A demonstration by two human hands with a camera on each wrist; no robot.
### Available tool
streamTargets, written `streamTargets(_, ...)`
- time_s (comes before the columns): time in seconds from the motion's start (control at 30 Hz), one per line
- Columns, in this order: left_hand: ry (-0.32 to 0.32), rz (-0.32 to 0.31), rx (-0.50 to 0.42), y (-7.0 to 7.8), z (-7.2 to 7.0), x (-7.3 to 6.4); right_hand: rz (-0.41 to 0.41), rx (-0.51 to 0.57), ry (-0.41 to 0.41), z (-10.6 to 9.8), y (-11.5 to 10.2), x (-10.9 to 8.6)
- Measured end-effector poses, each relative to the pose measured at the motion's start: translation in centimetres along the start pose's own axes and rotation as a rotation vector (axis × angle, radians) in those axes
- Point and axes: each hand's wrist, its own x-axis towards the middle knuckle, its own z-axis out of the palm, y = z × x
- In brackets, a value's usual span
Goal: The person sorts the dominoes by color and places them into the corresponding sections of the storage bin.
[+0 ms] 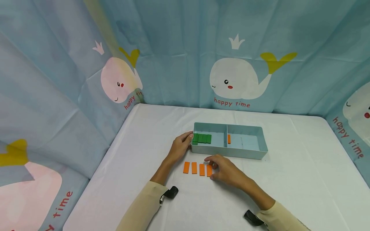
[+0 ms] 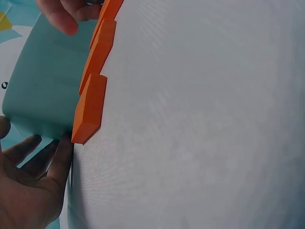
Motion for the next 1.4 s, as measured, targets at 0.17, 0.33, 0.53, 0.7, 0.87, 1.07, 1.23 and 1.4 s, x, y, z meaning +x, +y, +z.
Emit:
streamTargets(0.17, 0.002, 0.009, 0.009, -0.1, 0.0, 0.1, -0.020, -0.013, -0.002, -0.1, 0.0, 0.0)
streamTargets(0.33, -0.002, 0.008, 0.034, -0.2, 0.0, 0.2, -0.023, -0.004, -0.002, -0.3, 0.1, -0.2)
streamTargets(0.53, -0.005, 0.012, 0.041, -0.1, 0.0, 0.2, -0.019, 0.039, 0.009, -1.0, 0.0, -0.8)
streamTargets(0.7, -0.006, 0.014, 0.043, -0.1, -0.1, 0.2, -0.029, 0.106, 0.040, -1.9, 0.0, -1.4)
streamTargets(0.87, -0.006, 0.013, 0.048, -0.1, -0.2, 0.2, -0.034, 0.142, 0.085, -3.0, 0.1, -1.9)
streamTargets(1.07, -0.006, 0.018, 0.016, -0.2, -0.1, 0.1, -0.044, 0.159, 0.132, -4.2, 0.6, -2.5)
streamTargets(1.23, -0.008, 0.018, -0.004, -0.3, -0.1, 0.1, -0.041, 0.171, 0.177, -5.2, 0.8, -3.0)
streamTargets(1.4, -0.013, 0.003, -0.002, -0.2, -0.1, 0.1, -0.041, 0.160, 0.235, -6.2, 0.7, -3.3)
